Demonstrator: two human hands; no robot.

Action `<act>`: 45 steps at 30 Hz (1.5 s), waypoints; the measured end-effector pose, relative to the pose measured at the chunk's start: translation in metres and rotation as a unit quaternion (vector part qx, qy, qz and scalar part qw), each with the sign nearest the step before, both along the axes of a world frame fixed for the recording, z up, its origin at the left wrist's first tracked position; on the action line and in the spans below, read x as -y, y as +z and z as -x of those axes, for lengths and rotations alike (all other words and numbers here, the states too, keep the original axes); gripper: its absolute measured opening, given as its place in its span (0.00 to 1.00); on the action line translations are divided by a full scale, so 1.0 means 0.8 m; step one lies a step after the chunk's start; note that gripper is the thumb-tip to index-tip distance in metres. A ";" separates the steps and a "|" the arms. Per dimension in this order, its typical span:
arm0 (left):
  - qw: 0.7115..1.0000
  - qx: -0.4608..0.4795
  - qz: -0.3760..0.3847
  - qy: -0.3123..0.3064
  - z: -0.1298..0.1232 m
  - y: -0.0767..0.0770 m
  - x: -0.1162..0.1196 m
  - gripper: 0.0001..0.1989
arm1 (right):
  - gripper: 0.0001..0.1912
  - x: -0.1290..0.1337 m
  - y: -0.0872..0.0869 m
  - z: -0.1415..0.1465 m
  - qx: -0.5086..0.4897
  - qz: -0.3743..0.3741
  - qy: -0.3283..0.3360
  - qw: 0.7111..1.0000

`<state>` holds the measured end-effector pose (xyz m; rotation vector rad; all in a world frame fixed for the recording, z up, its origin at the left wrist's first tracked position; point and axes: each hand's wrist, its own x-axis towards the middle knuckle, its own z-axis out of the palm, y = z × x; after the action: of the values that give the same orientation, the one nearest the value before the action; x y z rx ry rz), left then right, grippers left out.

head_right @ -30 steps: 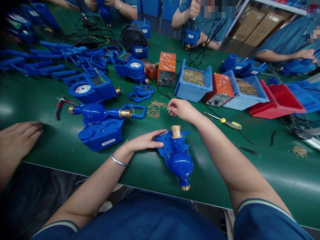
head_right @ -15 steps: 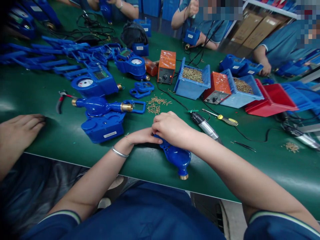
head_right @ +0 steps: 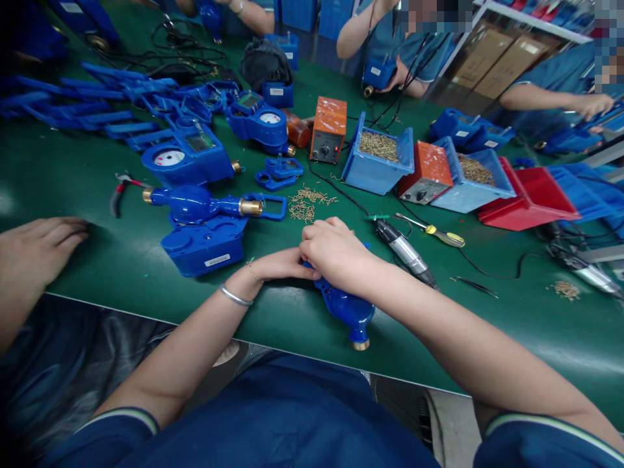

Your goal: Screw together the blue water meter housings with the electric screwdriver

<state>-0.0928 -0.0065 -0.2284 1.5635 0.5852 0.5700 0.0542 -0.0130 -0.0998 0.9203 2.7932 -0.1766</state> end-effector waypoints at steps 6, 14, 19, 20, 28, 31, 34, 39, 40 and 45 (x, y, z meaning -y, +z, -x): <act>1.000 -0.010 -0.013 0.001 0.002 -0.002 -0.001 0.25 | 0.07 0.006 -0.004 0.004 0.013 -0.027 -0.017 0.999; 0.999 -0.047 0.015 0.014 0.007 -0.006 -0.001 0.48 | 0.09 -0.084 -0.008 -0.047 -0.226 -0.044 -0.150 0.962; 0.997 -0.073 0.024 0.018 0.008 -0.007 0.000 0.52 | 0.10 -0.154 -0.091 -0.064 -0.146 0.081 -0.177 0.970; 0.996 -0.079 0.024 0.019 0.008 -0.006 0.000 0.53 | 0.09 -0.159 -0.107 -0.061 -0.136 0.099 -0.159 0.973; 0.997 -0.075 0.021 -0.004 0.009 0.009 0.002 0.53 | 0.09 -0.175 -0.148 -0.027 -0.104 0.096 -0.083 0.987; 0.996 -0.087 0.019 0.004 0.009 0.008 0.002 0.53 | 0.07 -0.176 -0.150 -0.026 -0.105 0.084 -0.068 0.989; 0.996 -0.092 0.015 0.009 0.008 0.005 0.002 0.53 | 0.07 -0.172 -0.152 -0.028 -0.109 0.079 -0.064 0.989; 0.994 -0.109 0.022 0.014 0.009 0.001 0.001 0.53 | 0.05 -0.166 -0.126 -0.055 -0.135 0.070 -0.112 0.982; 0.994 -0.108 0.022 0.015 0.009 0.000 0.001 0.53 | 0.05 -0.162 -0.113 -0.065 -0.150 0.070 -0.130 0.978; 0.998 -0.064 0.021 0.003 0.010 -0.004 -0.001 0.49 | 0.06 -0.088 -0.025 -0.102 -0.352 0.120 -0.236 0.898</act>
<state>-0.1005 -0.0056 -0.2317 1.5662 0.6939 0.4620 0.1356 0.0573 -0.1199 1.7257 2.9472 -1.0997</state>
